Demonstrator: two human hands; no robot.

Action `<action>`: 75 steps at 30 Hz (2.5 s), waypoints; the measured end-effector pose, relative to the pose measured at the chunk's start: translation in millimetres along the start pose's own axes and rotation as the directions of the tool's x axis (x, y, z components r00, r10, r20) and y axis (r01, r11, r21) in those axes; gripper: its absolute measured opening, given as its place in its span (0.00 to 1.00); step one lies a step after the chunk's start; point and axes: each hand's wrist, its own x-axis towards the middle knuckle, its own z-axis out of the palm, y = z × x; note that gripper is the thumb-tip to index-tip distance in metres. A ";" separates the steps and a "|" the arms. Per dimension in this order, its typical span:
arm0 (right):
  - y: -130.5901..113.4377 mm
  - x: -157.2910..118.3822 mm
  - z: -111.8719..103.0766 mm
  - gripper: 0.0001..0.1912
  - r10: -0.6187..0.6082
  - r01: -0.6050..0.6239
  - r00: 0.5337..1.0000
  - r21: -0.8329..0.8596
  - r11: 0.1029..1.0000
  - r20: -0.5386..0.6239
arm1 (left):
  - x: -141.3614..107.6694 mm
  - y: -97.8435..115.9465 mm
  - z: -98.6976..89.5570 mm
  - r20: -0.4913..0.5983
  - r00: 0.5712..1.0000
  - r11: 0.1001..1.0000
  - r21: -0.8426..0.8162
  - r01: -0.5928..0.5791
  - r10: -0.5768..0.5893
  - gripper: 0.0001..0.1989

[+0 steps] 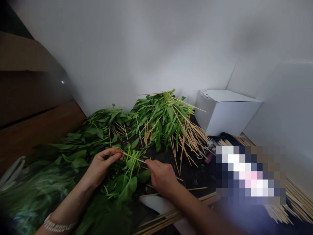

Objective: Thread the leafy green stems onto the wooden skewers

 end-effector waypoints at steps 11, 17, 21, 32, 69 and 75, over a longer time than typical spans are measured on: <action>-1.7 -1.5 1.9 0.18 0.001 -0.001 1.000 0.007 1.000 0.026 | -0.6 1.0 0.1 0.068 0.996 0.998 -0.026 0.061 -0.059 0.12; -3.1 -1.6 1.9 0.18 0.008 -0.008 0.999 0.001 1.000 0.031 | -2.0 3.6 1.4 0.071 0.993 0.996 -0.017 0.091 -0.090 0.13; -3.4 -1.9 2.7 0.17 0.009 -0.009 1.000 -0.009 1.000 0.023 | -3.0 4.3 1.2 0.083 0.991 0.994 -0.012 0.106 -0.105 0.13; -3.1 -2.3 3.3 0.18 0.005 -0.005 0.999 -0.013 1.000 0.035 | -4.5 6.0 3.1 0.126 0.986 0.993 0.054 0.105 -0.111 0.12; 9.3 10.0 -19.4 0.12 0.285 -0.255 0.928 0.148 0.956 -0.241 | 1.4 12.4 -33.8 0.670 0.743 0.647 0.568 -0.509 -0.004 0.08; 7.6 8.8 -17.4 0.12 0.243 -0.214 0.946 0.150 0.965 -0.215 | 3.9 21.8 -29.9 0.391 0.904 0.861 0.384 -0.332 0.174 0.07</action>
